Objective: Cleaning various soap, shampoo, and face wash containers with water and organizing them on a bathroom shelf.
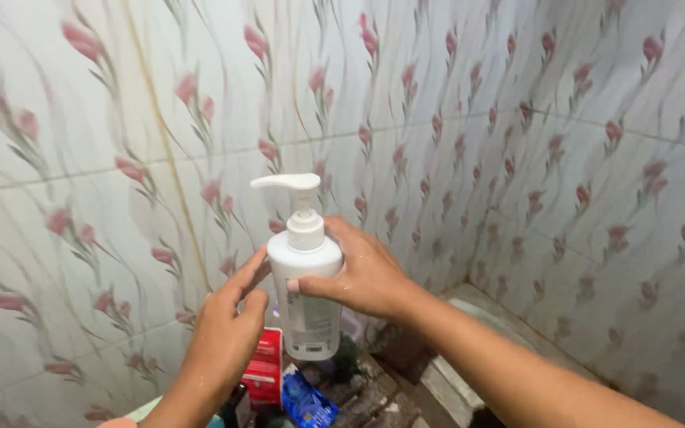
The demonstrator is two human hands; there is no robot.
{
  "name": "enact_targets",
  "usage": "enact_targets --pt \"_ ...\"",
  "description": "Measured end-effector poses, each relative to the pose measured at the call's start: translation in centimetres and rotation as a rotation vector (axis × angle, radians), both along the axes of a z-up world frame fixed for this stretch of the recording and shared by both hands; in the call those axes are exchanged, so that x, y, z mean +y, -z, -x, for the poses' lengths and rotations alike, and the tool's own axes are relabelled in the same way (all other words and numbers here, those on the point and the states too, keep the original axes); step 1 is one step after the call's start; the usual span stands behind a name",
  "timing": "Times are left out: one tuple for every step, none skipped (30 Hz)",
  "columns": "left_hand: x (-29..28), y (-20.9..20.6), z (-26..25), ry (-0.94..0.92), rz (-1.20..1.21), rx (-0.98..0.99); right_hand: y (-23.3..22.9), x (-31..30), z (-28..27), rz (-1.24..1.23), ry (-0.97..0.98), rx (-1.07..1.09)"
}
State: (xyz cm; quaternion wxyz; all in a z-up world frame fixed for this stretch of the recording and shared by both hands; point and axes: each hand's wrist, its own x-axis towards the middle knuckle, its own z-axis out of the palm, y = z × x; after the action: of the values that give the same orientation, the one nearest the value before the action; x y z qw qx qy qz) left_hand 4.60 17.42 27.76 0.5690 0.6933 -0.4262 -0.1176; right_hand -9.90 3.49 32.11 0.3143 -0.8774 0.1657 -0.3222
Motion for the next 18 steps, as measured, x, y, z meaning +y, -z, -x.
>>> enact_targets --pt "1.2 -1.9 0.2 -0.026 0.017 -0.017 -1.4 0.7 -0.4 0.017 -0.026 -0.017" --pt "2.4 -3.7 0.5 -0.090 -0.030 -0.027 -2.8 1.5 -0.7 0.031 -0.058 -0.029" --pt "3.6 -5.3 0.8 -0.157 -0.076 -0.033 -4.0 2.2 -1.1 0.045 -0.091 -0.040" --pt "4.5 -6.0 0.4 -0.184 -0.059 -0.046 -5.2 3.0 -1.5 0.061 -0.117 -0.056" --pt "5.6 -6.5 -0.1 -0.221 -0.048 -0.091 -6.3 3.9 -2.0 0.055 -0.141 -0.049" --pt "6.6 -7.0 -0.6 -0.258 -0.039 -0.135 -7.2 4.8 -2.5 0.049 -0.165 -0.042" --pt "7.8 -6.8 -1.6 -0.288 -0.029 -0.145 -8.2 5.7 -3.1 0.060 -0.194 -0.055" --pt "9.0 -6.6 -2.7 -0.248 0.038 -0.187 -9.1 6.7 -3.7 0.031 -0.245 -0.036" --pt "10.1 -6.3 -3.8 -0.207 0.104 -0.227 -9.9 7.6 -4.3 0.002 -0.294 -0.012" --pt "11.4 -6.6 -4.7 -0.235 0.112 -0.236 -10.4 8.5 -5.1 0.014 -0.322 -0.020" --pt "12.6 -6.8 -5.5 -0.288 0.077 -0.302 -11.0 9.4 -5.9 0.000 -0.351 0.011" --pt "13.8 -6.9 -6.4 -0.340 0.041 -0.367 -11.4 10.3 -6.8 -0.013 -0.381 0.042" --pt "15.5 -8.4 -5.9 -0.371 0.043 -0.373 -11.6 11.1 -7.9 -0.004 -0.410 0.036" --pt "17.2 -9.9 -5.4 -0.387 0.042 -0.212 -11.7 11.9 -9.1 -0.031 -0.461 0.033" --pt "18.7 -11.3 -4.9 -0.402 0.048 -0.052 -11.8 12.8 -10.4 -0.056 -0.512 0.029" --pt "19.9 -10.9 -6.2 -0.432 0.055 -0.059 -12.1 13.8 -11.6 -0.047 -0.542 0.024" --pt "21.1 -10.6 -7.7 -0.411 0.096 -0.061 -12.4 14.9 -13.0 -0.043 -0.566 0.032" --pt "22.4 -10.2 -9.4 -0.390 0.137 -0.065 -12.7 16.0 -14.4 -0.039 -0.590 0.039"
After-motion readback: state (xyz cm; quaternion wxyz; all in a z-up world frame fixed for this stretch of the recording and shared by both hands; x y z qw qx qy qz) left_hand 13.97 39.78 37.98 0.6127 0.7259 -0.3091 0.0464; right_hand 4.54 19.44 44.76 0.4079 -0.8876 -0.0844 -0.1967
